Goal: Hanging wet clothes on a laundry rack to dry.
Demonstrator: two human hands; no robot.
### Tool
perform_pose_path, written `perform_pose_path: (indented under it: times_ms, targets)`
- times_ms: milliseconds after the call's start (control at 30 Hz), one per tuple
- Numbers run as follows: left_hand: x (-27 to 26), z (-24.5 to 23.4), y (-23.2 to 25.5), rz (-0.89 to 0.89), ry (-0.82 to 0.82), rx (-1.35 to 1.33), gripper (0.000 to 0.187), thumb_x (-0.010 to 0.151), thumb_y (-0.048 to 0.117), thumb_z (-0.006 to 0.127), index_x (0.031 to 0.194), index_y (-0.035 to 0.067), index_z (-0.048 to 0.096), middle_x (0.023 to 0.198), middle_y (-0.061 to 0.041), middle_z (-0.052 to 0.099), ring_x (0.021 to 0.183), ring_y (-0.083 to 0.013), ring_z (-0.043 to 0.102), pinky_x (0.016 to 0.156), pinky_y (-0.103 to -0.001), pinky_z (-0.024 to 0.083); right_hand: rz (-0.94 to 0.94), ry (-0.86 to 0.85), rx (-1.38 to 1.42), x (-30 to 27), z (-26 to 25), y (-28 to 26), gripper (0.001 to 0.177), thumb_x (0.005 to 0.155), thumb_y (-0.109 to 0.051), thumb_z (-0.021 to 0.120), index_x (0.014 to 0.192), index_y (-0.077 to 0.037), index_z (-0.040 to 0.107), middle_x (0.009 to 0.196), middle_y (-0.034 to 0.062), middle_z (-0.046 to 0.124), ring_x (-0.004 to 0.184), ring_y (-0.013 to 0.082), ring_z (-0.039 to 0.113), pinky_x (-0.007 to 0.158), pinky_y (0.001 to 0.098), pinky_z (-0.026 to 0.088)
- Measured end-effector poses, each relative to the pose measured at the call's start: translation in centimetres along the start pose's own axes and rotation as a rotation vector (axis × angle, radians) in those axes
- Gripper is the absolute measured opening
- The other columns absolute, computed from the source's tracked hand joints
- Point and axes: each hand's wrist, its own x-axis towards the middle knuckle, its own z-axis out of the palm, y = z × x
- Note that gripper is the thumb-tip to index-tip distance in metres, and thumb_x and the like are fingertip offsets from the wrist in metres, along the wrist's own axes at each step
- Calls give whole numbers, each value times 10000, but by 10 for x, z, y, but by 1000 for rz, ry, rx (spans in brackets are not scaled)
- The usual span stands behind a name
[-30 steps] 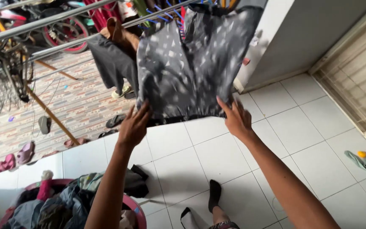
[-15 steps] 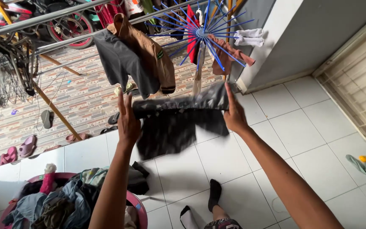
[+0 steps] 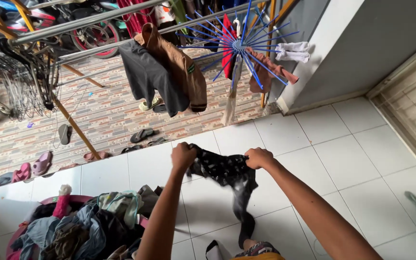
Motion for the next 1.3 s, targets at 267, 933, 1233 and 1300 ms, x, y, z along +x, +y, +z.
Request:
perform_pose_path:
  times_ms: [267, 933, 1233, 1300]
  targets:
    - [30, 45, 11, -244, -118, -976, 253, 894, 225, 647, 879, -25, 680, 762, -90, 621, 666, -205, 565, 606, -394, 462, -70, -19, 226, 7, -30, -9, 474, 808, -320, 722, 1265, -195, 749, 1114, 75, 795, 800, 227, 771, 642, 338, 651]
    - [-42, -30, 126, 219, 54, -741, 287, 732, 27, 624, 1018, 51, 613, 862, -158, 696, 745, -267, 694, 621, -363, 546, -414, 529, 467, -35, -30, -62, 641, 767, -223, 828, 1350, -87, 601, 1167, 182, 719, 1096, 367, 670, 877, 431, 549]
    - [-21, -1, 99, 376, -103, -265, 202, 854, 254, 779, 956, 83, 814, 745, -146, 733, 667, -278, 697, 623, -387, 533, -289, 197, 1530, 20, -11, -9, 301, 929, -119, 544, 1180, 4, 654, 937, 41, 710, 843, 199, 661, 734, 356, 551]
    - [-25, 6, 104, 96, -272, -605, 243, 895, 188, 620, 1031, 52, 769, 693, -103, 704, 599, -175, 665, 566, -361, 526, -397, 236, 1373, 16, -12, -1, 367, 894, -161, 579, 1200, -5, 706, 998, 61, 748, 912, 154, 667, 806, 304, 518]
